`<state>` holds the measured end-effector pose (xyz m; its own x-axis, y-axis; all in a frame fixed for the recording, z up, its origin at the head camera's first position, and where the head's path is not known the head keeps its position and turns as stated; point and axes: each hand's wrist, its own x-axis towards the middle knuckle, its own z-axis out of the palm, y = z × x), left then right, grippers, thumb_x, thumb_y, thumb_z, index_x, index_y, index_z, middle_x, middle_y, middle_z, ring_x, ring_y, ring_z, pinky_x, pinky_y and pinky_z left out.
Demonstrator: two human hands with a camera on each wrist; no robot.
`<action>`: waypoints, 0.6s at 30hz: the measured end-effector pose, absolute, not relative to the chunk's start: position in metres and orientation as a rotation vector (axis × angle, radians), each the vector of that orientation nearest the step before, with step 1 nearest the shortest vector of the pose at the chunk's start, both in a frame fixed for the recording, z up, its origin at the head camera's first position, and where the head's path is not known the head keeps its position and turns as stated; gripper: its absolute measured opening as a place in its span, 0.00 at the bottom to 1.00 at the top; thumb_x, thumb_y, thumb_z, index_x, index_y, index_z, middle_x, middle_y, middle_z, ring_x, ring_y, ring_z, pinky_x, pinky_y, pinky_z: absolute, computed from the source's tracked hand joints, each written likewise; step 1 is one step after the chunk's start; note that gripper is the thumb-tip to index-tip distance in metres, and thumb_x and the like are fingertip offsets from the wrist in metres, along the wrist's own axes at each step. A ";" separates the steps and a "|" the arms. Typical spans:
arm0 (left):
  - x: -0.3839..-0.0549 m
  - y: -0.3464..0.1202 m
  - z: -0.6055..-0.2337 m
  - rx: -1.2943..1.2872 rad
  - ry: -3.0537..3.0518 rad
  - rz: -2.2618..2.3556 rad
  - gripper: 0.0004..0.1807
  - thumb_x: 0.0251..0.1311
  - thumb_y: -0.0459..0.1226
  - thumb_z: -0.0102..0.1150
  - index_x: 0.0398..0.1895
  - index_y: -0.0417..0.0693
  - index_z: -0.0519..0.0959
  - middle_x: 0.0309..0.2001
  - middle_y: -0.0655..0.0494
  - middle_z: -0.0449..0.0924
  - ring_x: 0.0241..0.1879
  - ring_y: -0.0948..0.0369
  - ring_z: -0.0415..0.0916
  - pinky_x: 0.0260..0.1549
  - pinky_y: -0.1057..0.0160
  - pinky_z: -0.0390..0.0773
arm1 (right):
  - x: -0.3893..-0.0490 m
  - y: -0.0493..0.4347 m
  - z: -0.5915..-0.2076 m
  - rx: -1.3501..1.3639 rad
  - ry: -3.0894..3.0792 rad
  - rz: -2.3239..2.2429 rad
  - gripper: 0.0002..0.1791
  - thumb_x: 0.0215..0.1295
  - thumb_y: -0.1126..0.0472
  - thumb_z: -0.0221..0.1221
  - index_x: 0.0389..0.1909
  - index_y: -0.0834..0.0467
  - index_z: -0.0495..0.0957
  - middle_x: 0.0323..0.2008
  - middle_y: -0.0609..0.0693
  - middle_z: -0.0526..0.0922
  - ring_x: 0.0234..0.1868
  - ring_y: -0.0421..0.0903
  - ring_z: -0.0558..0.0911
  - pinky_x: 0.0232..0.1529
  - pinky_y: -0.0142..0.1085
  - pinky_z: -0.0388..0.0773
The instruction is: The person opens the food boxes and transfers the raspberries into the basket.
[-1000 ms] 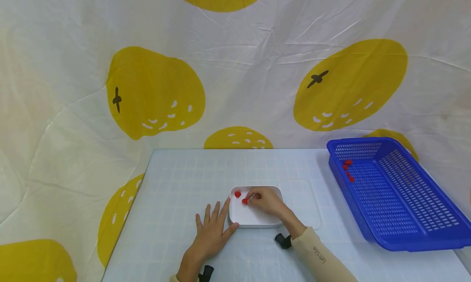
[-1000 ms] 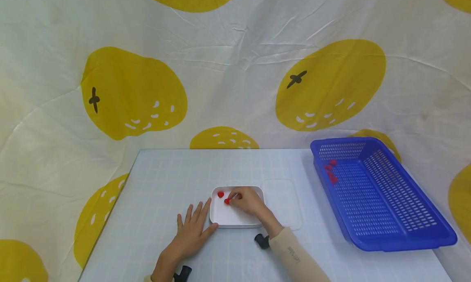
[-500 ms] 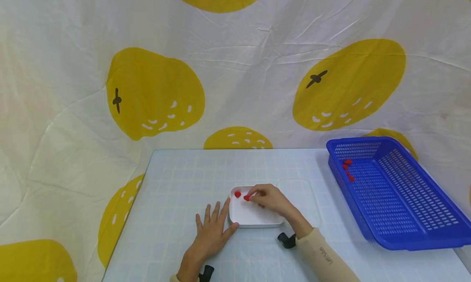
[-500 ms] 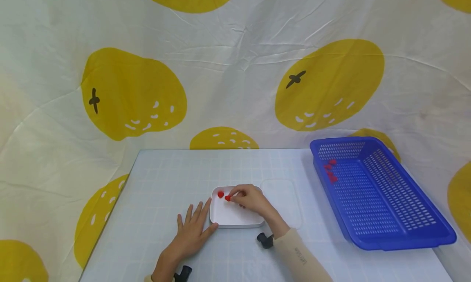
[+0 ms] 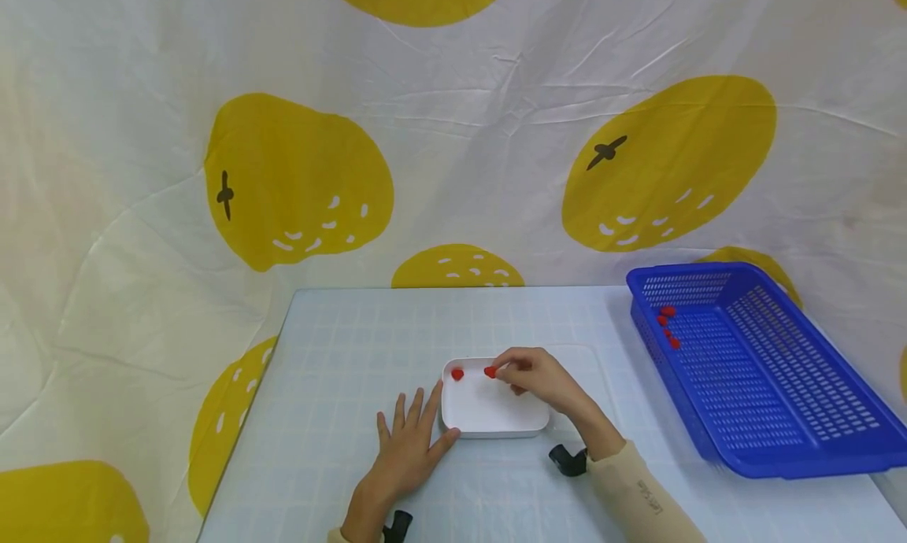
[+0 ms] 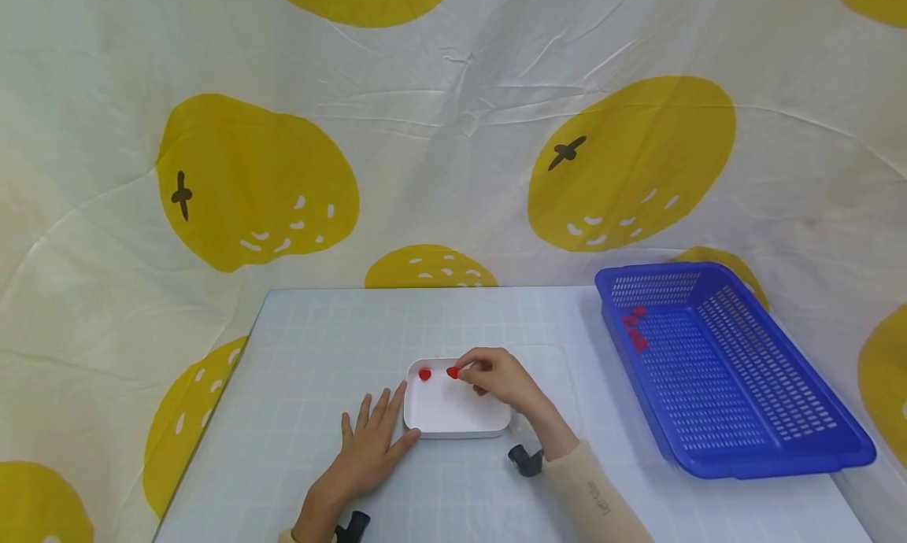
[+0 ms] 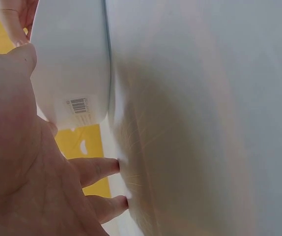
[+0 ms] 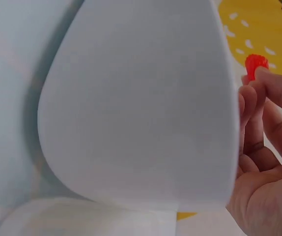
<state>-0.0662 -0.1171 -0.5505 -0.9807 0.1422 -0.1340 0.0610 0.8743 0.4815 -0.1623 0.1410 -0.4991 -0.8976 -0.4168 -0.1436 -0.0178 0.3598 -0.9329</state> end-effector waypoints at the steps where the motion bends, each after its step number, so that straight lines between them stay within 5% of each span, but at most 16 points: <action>1: -0.066 -0.117 -0.551 0.155 2.882 0.729 0.47 0.64 0.69 0.47 0.81 0.65 0.47 0.78 0.43 0.51 0.76 0.35 0.36 0.63 0.26 0.27 | -0.162 0.143 -0.498 -0.377 2.267 -1.558 0.07 0.69 0.58 0.63 0.44 0.52 0.86 0.38 0.64 0.84 0.29 0.51 0.78 0.36 0.40 0.82; 18: -0.066 -0.118 -0.551 0.172 2.865 0.793 0.47 0.65 0.67 0.48 0.81 0.61 0.48 0.77 0.40 0.51 0.75 0.35 0.37 0.62 0.24 0.28 | -0.164 0.185 -0.482 -0.305 2.333 -1.594 0.11 0.69 0.57 0.63 0.48 0.56 0.85 0.40 0.66 0.82 0.33 0.55 0.80 0.39 0.43 0.83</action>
<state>-0.0659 -0.1176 -0.5510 -0.9799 0.1539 -0.1269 0.0667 0.8525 0.5184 -0.1643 0.1847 -0.4816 -0.9329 -0.3378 -0.1251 -0.0063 0.3624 -0.9320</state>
